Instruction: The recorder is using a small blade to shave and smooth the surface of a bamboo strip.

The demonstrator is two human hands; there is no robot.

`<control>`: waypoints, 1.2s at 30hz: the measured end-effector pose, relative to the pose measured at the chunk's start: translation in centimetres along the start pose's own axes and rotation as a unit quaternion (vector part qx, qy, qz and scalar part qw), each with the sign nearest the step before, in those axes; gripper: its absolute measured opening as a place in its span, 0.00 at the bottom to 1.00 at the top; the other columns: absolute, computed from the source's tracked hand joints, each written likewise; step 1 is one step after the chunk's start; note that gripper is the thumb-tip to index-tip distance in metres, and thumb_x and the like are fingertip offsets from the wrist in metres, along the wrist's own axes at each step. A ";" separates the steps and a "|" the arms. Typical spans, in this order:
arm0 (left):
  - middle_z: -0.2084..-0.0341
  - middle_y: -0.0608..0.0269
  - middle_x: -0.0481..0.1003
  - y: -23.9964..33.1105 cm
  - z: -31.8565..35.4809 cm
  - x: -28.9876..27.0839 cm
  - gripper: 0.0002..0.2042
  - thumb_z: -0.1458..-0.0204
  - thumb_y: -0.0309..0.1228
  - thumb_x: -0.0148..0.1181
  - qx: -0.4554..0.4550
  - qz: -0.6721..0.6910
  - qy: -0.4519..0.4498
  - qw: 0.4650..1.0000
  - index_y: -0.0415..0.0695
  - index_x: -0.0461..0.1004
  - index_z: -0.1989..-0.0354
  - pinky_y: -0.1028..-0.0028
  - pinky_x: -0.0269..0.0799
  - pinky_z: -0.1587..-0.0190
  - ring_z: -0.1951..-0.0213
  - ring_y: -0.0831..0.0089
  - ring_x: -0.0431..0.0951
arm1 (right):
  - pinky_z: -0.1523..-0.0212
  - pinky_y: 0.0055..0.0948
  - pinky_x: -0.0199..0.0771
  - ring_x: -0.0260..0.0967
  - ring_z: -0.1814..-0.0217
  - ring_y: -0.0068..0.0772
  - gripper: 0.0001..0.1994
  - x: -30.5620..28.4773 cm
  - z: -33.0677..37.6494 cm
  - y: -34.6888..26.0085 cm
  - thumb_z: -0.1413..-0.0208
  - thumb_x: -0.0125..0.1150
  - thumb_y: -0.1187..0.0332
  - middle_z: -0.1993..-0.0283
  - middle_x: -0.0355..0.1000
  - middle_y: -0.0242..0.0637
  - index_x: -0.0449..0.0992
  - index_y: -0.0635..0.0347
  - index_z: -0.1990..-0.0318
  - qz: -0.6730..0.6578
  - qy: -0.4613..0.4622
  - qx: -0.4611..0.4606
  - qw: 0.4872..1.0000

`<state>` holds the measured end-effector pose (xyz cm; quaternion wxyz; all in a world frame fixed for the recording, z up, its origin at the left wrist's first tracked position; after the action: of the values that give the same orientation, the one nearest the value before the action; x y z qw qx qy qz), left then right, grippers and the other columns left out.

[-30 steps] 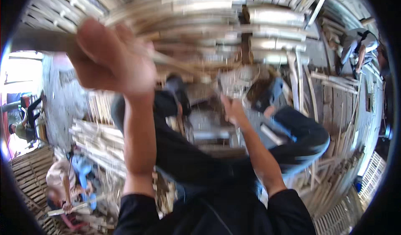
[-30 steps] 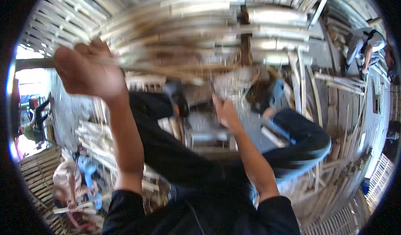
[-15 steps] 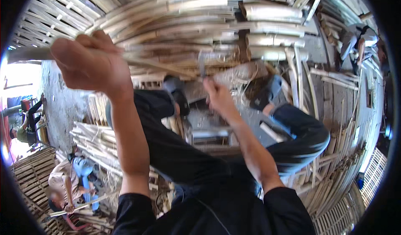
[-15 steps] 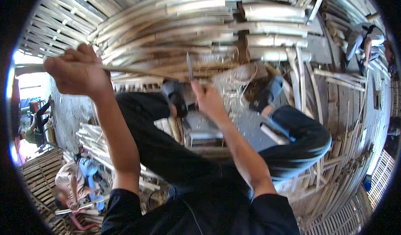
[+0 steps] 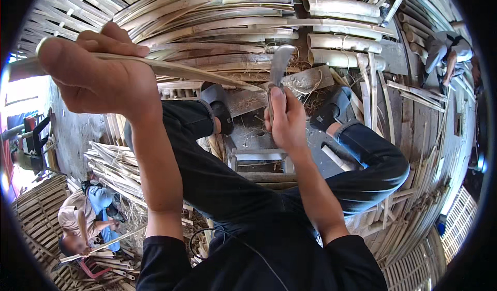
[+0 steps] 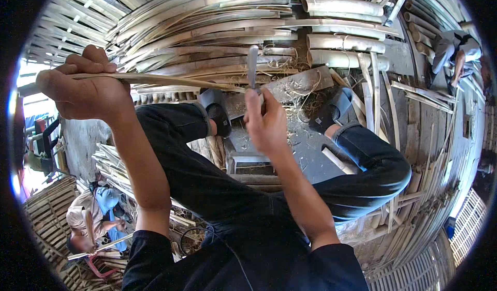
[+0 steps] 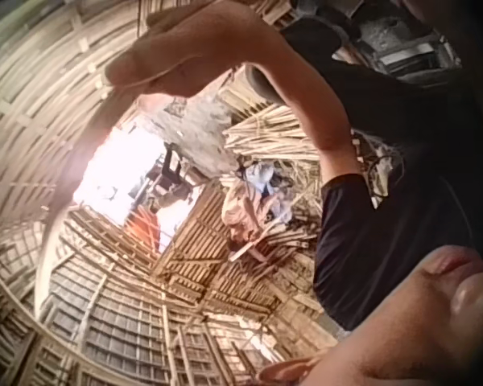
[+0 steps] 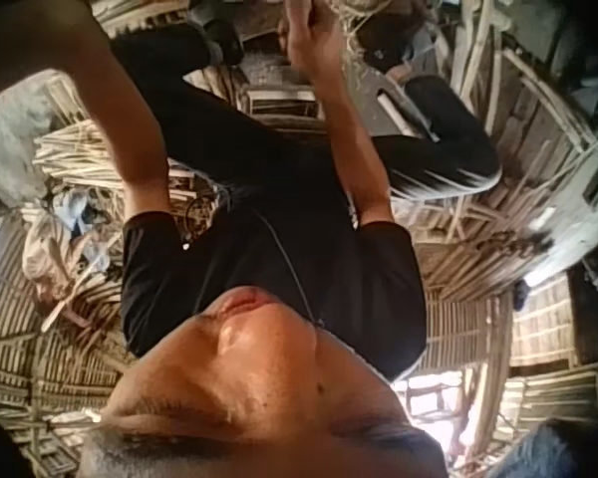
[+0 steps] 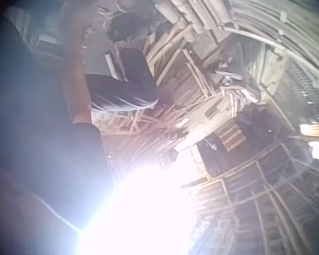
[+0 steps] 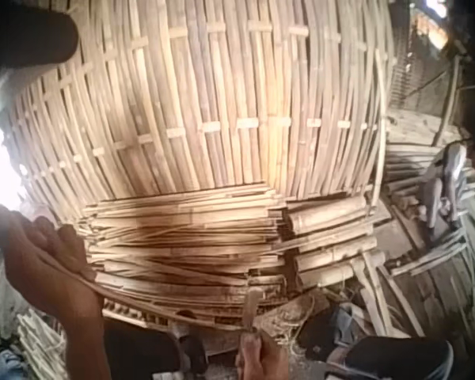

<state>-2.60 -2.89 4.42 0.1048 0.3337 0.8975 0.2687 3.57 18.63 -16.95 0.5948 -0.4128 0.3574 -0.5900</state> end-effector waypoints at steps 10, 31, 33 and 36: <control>0.96 0.68 0.55 -2.4 -0.8 0.1 0.25 0.35 0.52 0.41 -0.090 -0.014 0.097 0.991 0.48 0.54 0.81 0.75 0.64 0.84 0.92 0.76 0.60 | 0.70 0.43 0.68 0.71 0.75 0.39 0.28 1.6 -5.8 4.2 0.36 0.52 0.44 0.81 0.69 0.42 0.73 0.66 0.70 0.220 -0.016 -0.014 0.975; 0.94 0.67 0.57 0.0 -0.6 -1.7 0.28 0.37 0.59 0.46 -0.069 0.008 0.072 0.995 0.47 0.55 0.78 0.74 0.61 0.87 0.92 0.76 0.59 | 0.59 0.49 0.73 0.75 0.62 0.63 0.31 3.7 -2.6 7.4 0.37 0.47 0.40 0.68 0.76 0.58 0.76 0.66 0.55 0.276 0.006 -0.068 0.959; 0.94 0.67 0.56 -0.3 0.3 -1.1 0.26 0.36 0.56 0.45 -0.070 0.014 0.082 0.994 0.48 0.55 0.78 0.76 0.60 0.87 0.92 0.77 0.60 | 0.49 0.50 0.71 0.74 0.51 0.64 0.32 -2.9 -6.8 22.3 0.33 0.38 0.41 0.58 0.76 0.62 0.72 0.60 0.41 0.421 -0.060 0.218 0.878; 0.91 0.67 0.58 -2.3 1.6 -0.1 0.26 0.37 0.56 0.47 -0.066 0.079 0.034 0.994 0.47 0.57 0.78 0.78 0.60 0.86 0.88 0.77 0.63 | 0.44 0.51 0.69 0.73 0.47 0.63 0.38 -11.8 -5.8 36.3 0.35 0.33 0.38 0.56 0.75 0.66 0.79 0.65 0.51 0.473 0.077 0.086 0.873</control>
<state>-3.17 -3.68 1.80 0.0746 0.3868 0.8513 0.3464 12.45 28.65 -53.21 0.8068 -0.0952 0.5025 -0.2958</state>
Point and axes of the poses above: each hand's wrist, its own z-axis away from the middle knuckle, its own x-axis out of the palm, y = z × x, the point moved 4 cm from there along -z, towards the middle knuckle
